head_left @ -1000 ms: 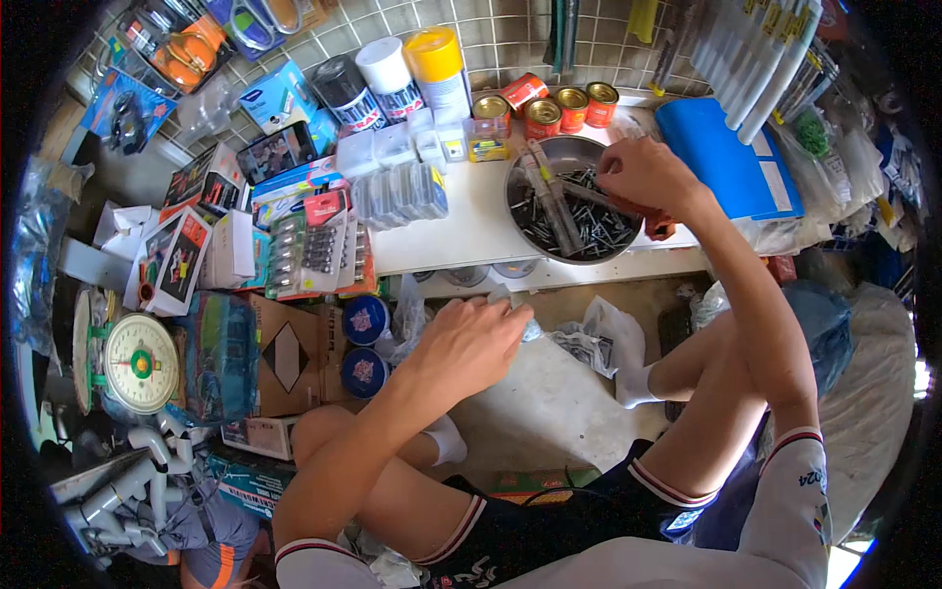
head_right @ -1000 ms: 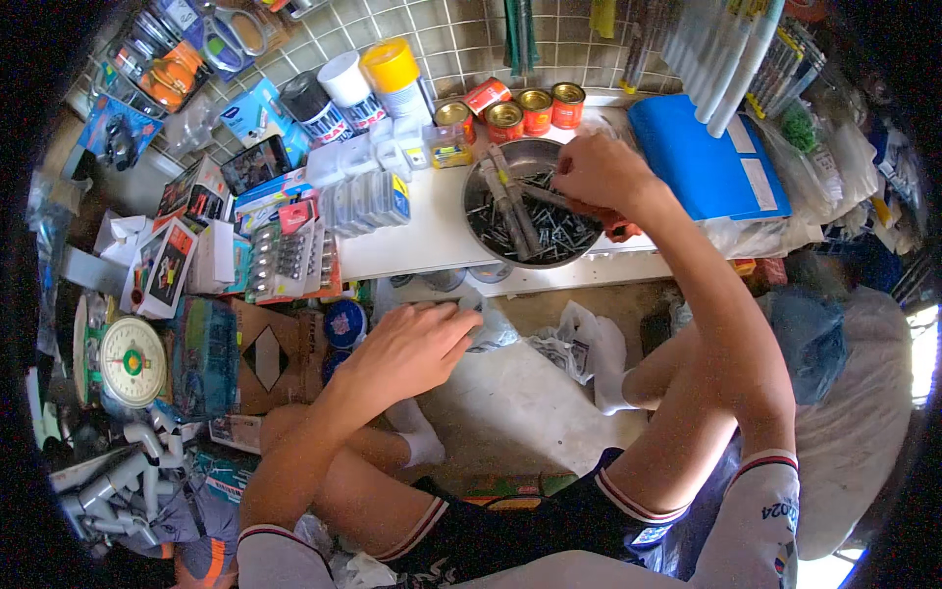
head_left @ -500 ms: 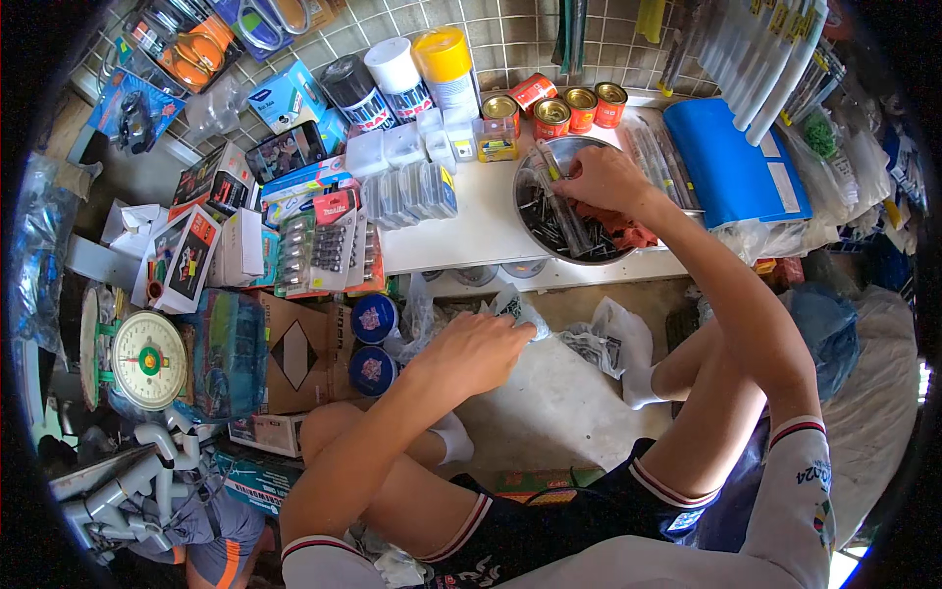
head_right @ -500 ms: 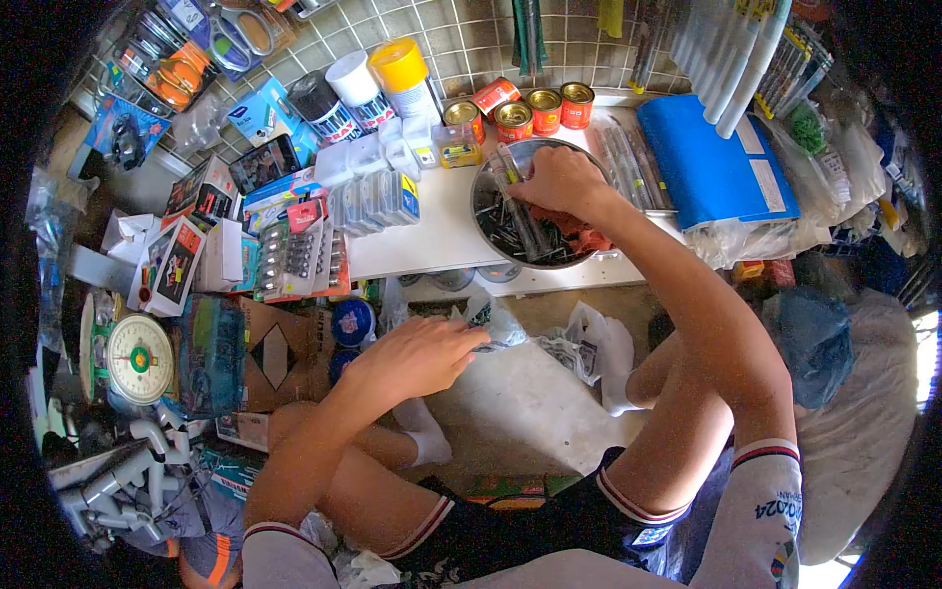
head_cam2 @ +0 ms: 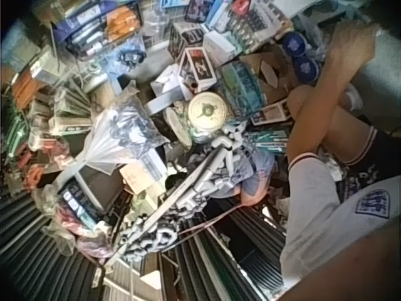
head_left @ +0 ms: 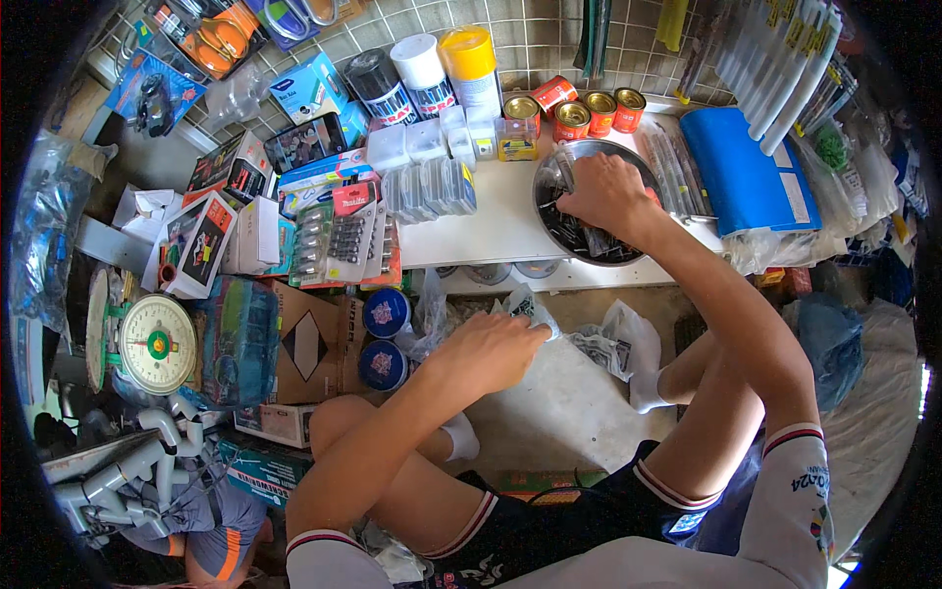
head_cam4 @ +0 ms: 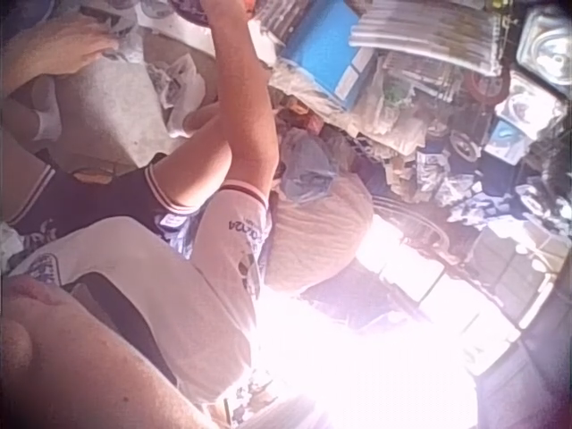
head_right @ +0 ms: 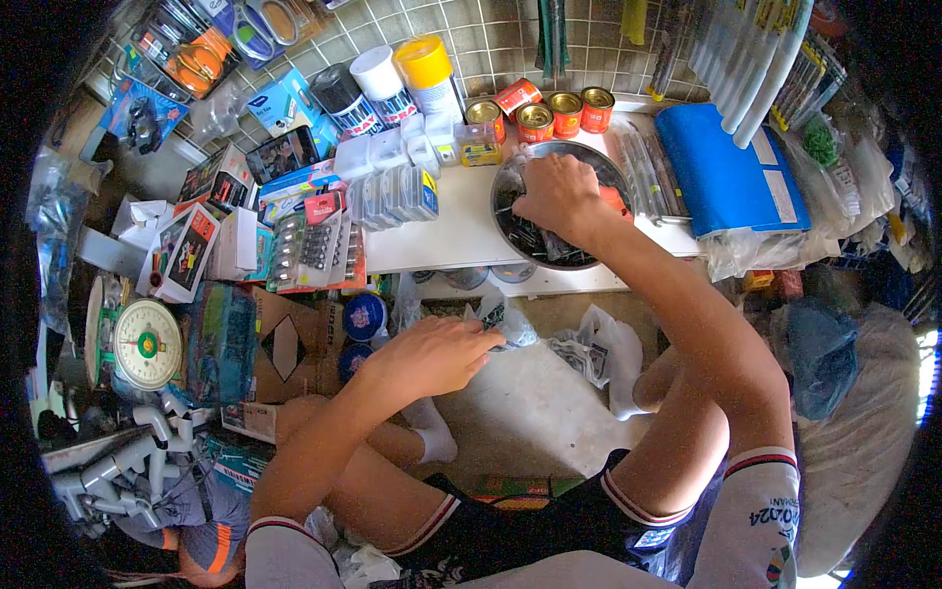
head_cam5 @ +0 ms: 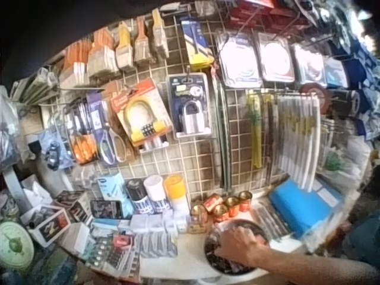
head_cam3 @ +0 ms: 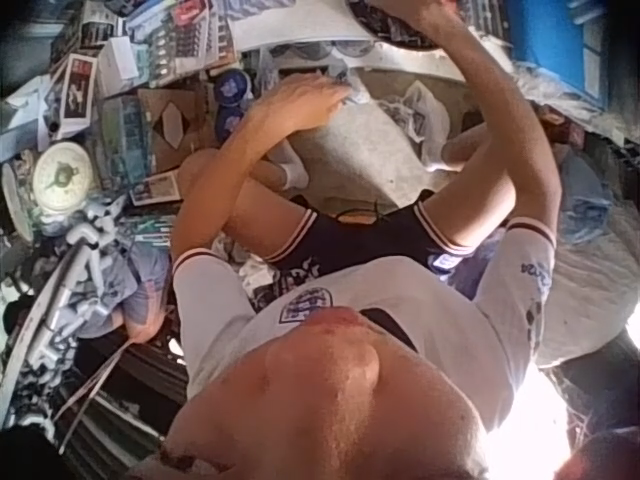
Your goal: Lubricating metal hardware parts using a syringe and cleaning them with a rag.
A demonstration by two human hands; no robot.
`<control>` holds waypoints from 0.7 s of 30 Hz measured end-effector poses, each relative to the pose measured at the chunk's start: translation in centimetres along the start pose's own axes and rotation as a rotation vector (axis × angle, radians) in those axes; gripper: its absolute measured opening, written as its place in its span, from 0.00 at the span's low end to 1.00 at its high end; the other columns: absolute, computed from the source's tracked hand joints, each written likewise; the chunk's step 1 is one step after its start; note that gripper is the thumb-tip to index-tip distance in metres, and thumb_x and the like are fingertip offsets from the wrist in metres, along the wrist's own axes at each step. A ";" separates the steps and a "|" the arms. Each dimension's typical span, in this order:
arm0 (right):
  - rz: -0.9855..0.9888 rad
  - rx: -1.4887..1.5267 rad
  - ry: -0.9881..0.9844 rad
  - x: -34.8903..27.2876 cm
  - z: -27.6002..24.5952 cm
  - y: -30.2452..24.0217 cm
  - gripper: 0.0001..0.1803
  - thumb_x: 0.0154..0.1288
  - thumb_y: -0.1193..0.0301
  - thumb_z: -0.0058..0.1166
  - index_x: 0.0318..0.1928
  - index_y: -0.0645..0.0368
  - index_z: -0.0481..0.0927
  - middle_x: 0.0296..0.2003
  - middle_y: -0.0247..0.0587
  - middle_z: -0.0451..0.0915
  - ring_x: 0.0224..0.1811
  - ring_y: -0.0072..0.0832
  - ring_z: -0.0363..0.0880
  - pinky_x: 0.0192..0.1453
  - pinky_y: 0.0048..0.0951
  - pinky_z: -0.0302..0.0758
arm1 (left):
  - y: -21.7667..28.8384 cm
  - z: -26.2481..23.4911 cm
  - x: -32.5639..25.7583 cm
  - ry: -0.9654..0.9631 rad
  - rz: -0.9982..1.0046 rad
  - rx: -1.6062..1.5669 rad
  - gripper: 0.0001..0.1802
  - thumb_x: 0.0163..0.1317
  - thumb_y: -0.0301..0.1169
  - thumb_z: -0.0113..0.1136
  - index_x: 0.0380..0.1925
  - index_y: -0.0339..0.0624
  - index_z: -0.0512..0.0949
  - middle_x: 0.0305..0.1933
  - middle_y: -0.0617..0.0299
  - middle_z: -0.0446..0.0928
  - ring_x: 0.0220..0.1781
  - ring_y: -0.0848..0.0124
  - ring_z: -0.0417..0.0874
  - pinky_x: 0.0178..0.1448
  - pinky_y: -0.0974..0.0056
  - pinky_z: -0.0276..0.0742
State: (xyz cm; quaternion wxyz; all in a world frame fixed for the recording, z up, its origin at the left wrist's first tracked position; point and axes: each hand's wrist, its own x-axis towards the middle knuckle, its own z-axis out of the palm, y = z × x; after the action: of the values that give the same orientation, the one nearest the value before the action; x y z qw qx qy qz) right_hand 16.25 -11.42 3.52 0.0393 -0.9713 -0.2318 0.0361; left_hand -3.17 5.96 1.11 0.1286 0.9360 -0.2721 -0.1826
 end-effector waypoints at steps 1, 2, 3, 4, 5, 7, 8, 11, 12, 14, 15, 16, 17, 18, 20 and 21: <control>-0.004 0.002 0.001 0.0 0.2 -0.3 0.22 0.55 0.58 0.65 0.42 0.65 0.87 0.43 0.55 0.87 0.48 0.47 0.88 0.52 0.43 0.85 | 0.0 0.0 -0.1 0.001 -0.005 0.001 0.16 0.71 0.33 0.54 0.55 0.40 0.78 0.46 0.48 0.83 0.51 0.49 0.85 0.56 0.47 0.79; -0.024 -0.051 0.016 -0.2 0.3 -0.6 0.19 0.56 0.61 0.64 0.41 0.64 0.87 0.43 0.54 0.87 0.47 0.46 0.88 0.51 0.43 0.85 | 0.0 -0.1 -0.2 0.004 -0.005 -0.008 0.16 0.71 0.33 0.54 0.55 0.41 0.78 0.46 0.48 0.83 0.51 0.49 0.85 0.56 0.47 0.79; -0.044 -0.103 0.031 -0.2 0.5 -0.8 0.17 0.57 0.63 0.63 0.41 0.63 0.88 0.43 0.54 0.87 0.47 0.45 0.88 0.51 0.43 0.85 | -0.1 -0.1 -0.3 0.007 -0.006 -0.018 0.15 0.71 0.33 0.54 0.54 0.41 0.78 0.46 0.48 0.83 0.52 0.49 0.85 0.57 0.47 0.79; -0.046 -0.103 0.034 0.1 1.1 -0.9 0.17 0.57 0.63 0.63 0.41 0.63 0.88 0.43 0.54 0.87 0.47 0.45 0.88 0.51 0.43 0.85 | -0.2 0.0 -0.4 0.010 -0.008 -0.016 0.15 0.71 0.33 0.54 0.54 0.41 0.78 0.46 0.48 0.83 0.52 0.49 0.85 0.57 0.47 0.79; -0.055 -0.106 0.107 0.3 2.2 -0.6 0.18 0.56 0.60 0.63 0.38 0.64 0.87 0.39 0.55 0.87 0.44 0.46 0.89 0.49 0.43 0.85 | -0.3 0.2 -0.2 0.008 -0.001 -0.011 0.15 0.71 0.33 0.54 0.54 0.41 0.78 0.45 0.48 0.83 0.52 0.49 0.85 0.57 0.47 0.79; -0.074 -0.099 0.186 0.7 3.2 -0.4 0.20 0.55 0.57 0.64 0.34 0.65 0.87 0.36 0.56 0.87 0.41 0.47 0.89 0.46 0.44 0.85 | -0.5 0.1 -0.2 0.004 -0.006 0.002 0.15 0.71 0.33 0.54 0.54 0.41 0.78 0.45 0.49 0.83 0.52 0.49 0.85 0.57 0.47 0.79; -0.079 -0.091 0.201 0.7 3.4 -0.6 0.20 0.55 0.57 0.64 0.34 0.65 0.87 0.35 0.55 0.87 0.41 0.47 0.89 0.46 0.44 0.85 | -0.5 0.1 -0.3 0.011 -0.003 0.003 0.15 0.71 0.33 0.54 0.54 0.41 0.78 0.46 0.49 0.83 0.51 0.49 0.85 0.56 0.47 0.79; -0.046 -0.079 0.191 0.8 2.7 0.1 0.21 0.55 0.57 0.65 0.34 0.65 0.87 0.35 0.55 0.87 0.40 0.47 0.89 0.46 0.45 0.85 | -0.4 -0.6 0.2 0.024 0.006 -0.015 0.15 0.70 0.32 0.55 0.53 0.40 0.78 0.47 0.48 0.83 0.51 0.49 0.85 0.56 0.47 0.79; -0.017 -0.064 0.165 0.7 1.8 -0.3 0.22 0.55 0.56 0.65 0.35 0.66 0.87 0.35 0.54 0.87 0.40 0.46 0.89 0.46 0.45 0.85 | -0.4 -1.0 0.3 0.026 -0.002 -0.031 0.14 0.69 0.31 0.56 0.52 0.39 0.78 0.48 0.47 0.83 0.51 0.48 0.85 0.55 0.47 0.79; 0.006 0.002 0.160 -0.4 -1.0 -0.6 0.22 0.55 0.56 0.64 0.34 0.66 0.87 0.34 0.55 0.87 0.40 0.46 0.89 0.46 0.45 0.85 | -0.7 -1.7 0.7 0.102 -0.039 -0.107 0.16 0.71 0.33 0.56 0.54 0.38 0.77 0.49 0.47 0.83 0.51 0.51 0.85 0.54 0.49 0.80; 0.035 0.063 0.155 -0.8 -1.9 -0.7 0.23 0.55 0.55 0.64 0.33 0.67 0.87 0.34 0.56 0.87 0.39 0.46 0.89 0.46 0.45 0.85 | -0.8 -2.0 1.0 0.178 -0.068 -0.182 0.17 0.72 0.34 0.56 0.56 0.38 0.76 0.50 0.47 0.83 0.51 0.53 0.86 0.53 0.52 0.81; 0.091 0.119 0.134 -0.2 -1.4 0.1 0.22 0.56 0.54 0.61 0.37 0.63 0.87 0.36 0.56 0.87 0.42 0.50 0.88 0.50 0.44 0.85 | -0.7 -2.3 1.2 0.180 -0.069 -0.184 0.17 0.72 0.34 0.56 0.56 0.38 0.76 0.50 0.47 0.83 0.51 0.53 0.86 0.53 0.52 0.81; 0.091 0.115 0.136 -0.4 -1.7 0.3 0.22 0.56 0.54 0.61 0.37 0.63 0.87 0.36 0.56 0.87 0.42 0.50 0.88 0.50 0.44 0.85 | -0.6 -2.6 1.6 0.304 -0.081 -0.425 0.19 0.74 0.36 0.54 0.59 0.39 0.74 0.50 0.48 0.83 0.50 0.57 0.87 0.52 0.54 0.82; 0.035 0.247 0.122 -0.9 -1.9 0.5 0.24 0.56 0.52 0.61 0.36 0.64 0.87 0.34 0.58 0.87 0.40 0.51 0.88 0.49 0.45 0.84 | -0.3 -2.9 1.9 0.426 -0.092 -0.667 0.21 0.77 0.39 0.53 0.63 0.39 0.71 0.51 0.49 0.83 0.49 0.60 0.88 0.51 0.57 0.83; 0.047 0.541 0.131 -3.1 -3.4 -0.6 0.27 0.57 0.50 0.60 0.34 0.68 0.85 0.28 0.63 0.84 0.37 0.53 0.87 0.47 0.47 0.82 | 0.2 -3.1 2.7 0.452 -0.105 -0.928 0.24 0.78 0.42 0.52 0.66 0.41 0.67 0.50 0.51 0.83 0.48 0.62 0.88 0.50 0.58 0.83; 0.041 0.619 0.095 -3.8 -3.5 -1.3 0.26 0.57 0.51 0.59 0.33 0.68 0.85 0.28 0.62 0.84 0.36 0.54 0.87 0.47 0.47 0.82 | 0.5 -3.2 2.8 0.470 -0.132 -1.184 0.27 0.79 0.45 0.50 0.70 0.43 0.64 0.49 0.52 0.83 0.47 0.64 0.87 0.50 0.59 0.84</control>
State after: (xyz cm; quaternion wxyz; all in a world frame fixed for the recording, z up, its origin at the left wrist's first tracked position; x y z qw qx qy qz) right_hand 12.57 -12.23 7.28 0.3433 -0.9182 -0.1882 0.0602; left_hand 0.13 4.45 3.41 0.6685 0.7364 -0.0313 -0.0995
